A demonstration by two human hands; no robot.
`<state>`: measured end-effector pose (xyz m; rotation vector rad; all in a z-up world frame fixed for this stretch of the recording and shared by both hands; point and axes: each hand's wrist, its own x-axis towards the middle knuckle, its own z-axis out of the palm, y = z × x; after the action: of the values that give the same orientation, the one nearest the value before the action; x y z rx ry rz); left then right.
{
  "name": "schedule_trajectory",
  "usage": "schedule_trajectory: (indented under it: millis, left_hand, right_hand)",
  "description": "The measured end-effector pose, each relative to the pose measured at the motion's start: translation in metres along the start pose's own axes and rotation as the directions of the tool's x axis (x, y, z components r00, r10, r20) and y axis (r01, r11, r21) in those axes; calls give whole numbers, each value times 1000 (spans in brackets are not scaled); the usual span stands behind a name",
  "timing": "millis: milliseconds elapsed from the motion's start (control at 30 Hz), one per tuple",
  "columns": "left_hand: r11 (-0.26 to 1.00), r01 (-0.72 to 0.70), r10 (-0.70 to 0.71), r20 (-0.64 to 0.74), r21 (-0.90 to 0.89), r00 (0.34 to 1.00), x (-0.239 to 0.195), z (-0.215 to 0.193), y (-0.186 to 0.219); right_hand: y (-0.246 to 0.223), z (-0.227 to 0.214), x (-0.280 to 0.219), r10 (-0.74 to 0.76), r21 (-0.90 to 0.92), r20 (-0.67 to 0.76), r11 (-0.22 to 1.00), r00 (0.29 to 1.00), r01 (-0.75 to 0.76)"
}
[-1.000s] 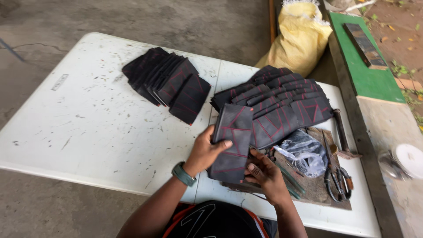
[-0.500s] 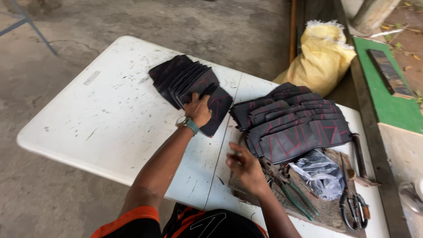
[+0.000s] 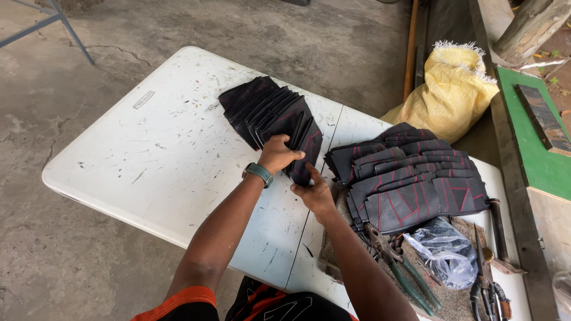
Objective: The person uses pliers and scissors to trim excess threads and edges from small black fabric pouches with red stitching. They repeatedly pick up pouches from a stack, trim them, and place them back on the table.
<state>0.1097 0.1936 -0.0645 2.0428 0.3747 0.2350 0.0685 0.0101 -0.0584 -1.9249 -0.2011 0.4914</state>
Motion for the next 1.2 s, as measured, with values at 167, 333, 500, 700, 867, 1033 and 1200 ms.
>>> schedule_trajectory:
  millis: [167, 333, 500, 700, 867, 1033, 1200]
  left_hand:
    - [971, -99, 118, -75, 219, 990, 0, -26, 22]
    - [765, -143, 277, -121, 628, 953, -21, -40, 43]
    - [680, -53, -5, 77, 731, 997, -12, -52, 49]
    - [692, 6, -82, 71, 722, 994, 18, -67, 30]
    - [665, -14, -32, 47, 747, 998, 26, -70, 26]
    - [744, -162, 253, -49, 648, 966, 14, -59, 29]
    - [805, -555, 573, -26, 210, 819, -43, 2, 44]
  right_hand:
    - [-4, 12, 20, 47, -93, 35, 995, 998, -44]
    - [-9, 12, 30, 23, -125, 14, 992, 1000, -21]
    - [-32, 20, 38, 10, -204, 22, 979, 1000, -5]
    - [-47, 36, 61, -12, -211, 68, 977, 998, 26]
    - [-41, 37, 71, -24, -224, 87, 974, 996, 43]
    - [-26, 7, -2, -456, -255, 71, 851, 887, 459]
    - [-3, -63, -136, -507, -351, 80, 792, 858, 500]
